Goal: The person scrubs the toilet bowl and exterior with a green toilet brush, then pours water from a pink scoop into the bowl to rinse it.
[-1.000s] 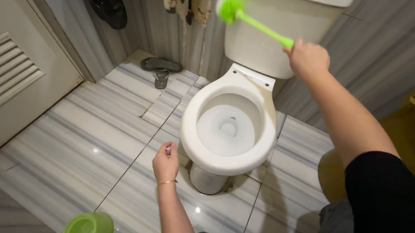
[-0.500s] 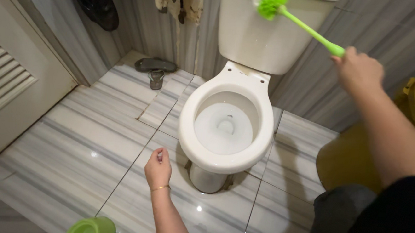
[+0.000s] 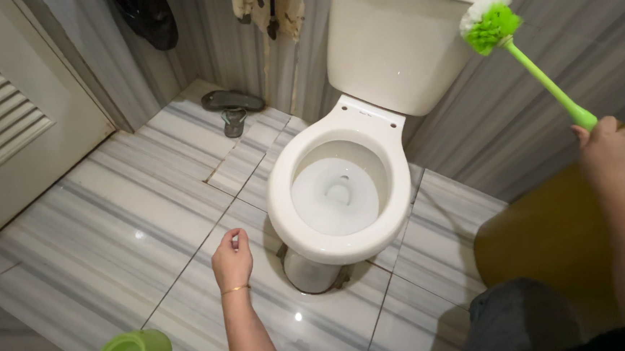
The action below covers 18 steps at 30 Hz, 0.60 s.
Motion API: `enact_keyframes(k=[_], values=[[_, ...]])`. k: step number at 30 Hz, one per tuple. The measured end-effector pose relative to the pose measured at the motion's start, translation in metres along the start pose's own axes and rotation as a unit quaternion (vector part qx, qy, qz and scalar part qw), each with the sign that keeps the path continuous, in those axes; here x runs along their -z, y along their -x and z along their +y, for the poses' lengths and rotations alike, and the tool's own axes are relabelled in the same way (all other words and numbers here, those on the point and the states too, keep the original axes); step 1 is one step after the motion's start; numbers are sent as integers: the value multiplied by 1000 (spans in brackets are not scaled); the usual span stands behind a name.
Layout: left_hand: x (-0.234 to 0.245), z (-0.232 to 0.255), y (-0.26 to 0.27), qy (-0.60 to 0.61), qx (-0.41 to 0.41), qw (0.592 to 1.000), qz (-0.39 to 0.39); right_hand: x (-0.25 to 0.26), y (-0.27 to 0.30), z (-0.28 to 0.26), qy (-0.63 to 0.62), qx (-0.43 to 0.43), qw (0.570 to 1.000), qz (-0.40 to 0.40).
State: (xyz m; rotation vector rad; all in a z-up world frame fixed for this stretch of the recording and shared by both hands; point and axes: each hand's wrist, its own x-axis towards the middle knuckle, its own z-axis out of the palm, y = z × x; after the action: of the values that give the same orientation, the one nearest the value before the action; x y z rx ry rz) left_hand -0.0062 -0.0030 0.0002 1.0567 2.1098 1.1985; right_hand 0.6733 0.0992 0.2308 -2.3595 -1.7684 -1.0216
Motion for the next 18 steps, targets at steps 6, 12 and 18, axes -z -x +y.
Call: enact_keyframes(k=[6, 12, 18], values=[[-8, 8, 4, 19, -3, 1000, -7, -4, 8, -38, -56, -56, 988, -134], [-16, 17, 6, 10, -20, 1000, -7, -27, 33, -74, -62, -7, 970, -234], [-16, 24, 8, 6, -17, 1000, -13, -60, 54, -100, -82, 51, 964, -247]])
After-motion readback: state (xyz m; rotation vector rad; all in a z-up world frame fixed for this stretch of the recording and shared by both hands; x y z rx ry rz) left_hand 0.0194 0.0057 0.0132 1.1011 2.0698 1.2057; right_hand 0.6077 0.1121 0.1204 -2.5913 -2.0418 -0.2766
